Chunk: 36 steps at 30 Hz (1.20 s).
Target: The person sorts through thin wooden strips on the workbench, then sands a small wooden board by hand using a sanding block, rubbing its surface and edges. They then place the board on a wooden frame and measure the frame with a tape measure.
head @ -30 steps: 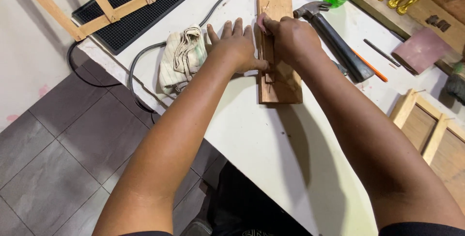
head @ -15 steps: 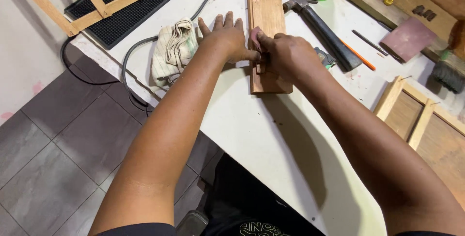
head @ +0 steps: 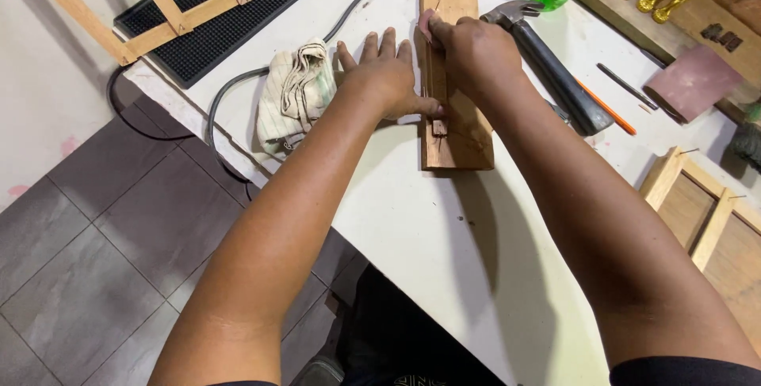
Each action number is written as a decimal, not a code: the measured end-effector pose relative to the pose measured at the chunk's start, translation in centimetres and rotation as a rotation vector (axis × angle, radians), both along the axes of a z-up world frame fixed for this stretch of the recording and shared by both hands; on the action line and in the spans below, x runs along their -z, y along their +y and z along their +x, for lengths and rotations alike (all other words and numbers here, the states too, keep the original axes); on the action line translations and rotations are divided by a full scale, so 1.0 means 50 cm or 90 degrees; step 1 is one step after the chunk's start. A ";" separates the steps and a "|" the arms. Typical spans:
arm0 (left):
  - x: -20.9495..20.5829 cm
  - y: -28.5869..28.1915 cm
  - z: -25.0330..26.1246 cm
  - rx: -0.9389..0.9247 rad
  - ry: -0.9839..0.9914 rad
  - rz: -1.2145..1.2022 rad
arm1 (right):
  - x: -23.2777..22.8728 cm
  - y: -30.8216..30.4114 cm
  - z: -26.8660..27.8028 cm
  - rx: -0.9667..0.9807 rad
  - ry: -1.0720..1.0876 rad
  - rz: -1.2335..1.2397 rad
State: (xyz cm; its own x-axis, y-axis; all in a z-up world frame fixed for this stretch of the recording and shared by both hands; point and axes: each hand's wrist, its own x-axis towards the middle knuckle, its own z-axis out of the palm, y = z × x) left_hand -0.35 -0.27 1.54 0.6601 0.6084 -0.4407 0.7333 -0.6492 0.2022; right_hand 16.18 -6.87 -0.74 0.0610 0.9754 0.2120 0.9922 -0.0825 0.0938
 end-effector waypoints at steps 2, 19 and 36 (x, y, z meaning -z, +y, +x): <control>0.002 0.004 0.006 -0.009 0.000 -0.007 | 0.007 0.013 0.009 -0.014 0.007 0.025; 0.015 -0.004 0.006 -0.027 -0.001 0.022 | -0.059 -0.173 -0.100 0.064 0.144 -0.071; 0.050 0.010 0.013 -0.024 -0.025 0.028 | -0.033 -0.116 -0.070 0.014 0.020 -0.033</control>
State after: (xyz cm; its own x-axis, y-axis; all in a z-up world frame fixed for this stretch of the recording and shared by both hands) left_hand 0.29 0.22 -0.95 0.6531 0.6511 -0.3867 0.7490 -0.6306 0.2031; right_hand 12.67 -12.67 0.90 0.0886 0.9832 0.1594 0.9927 -0.1003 0.0670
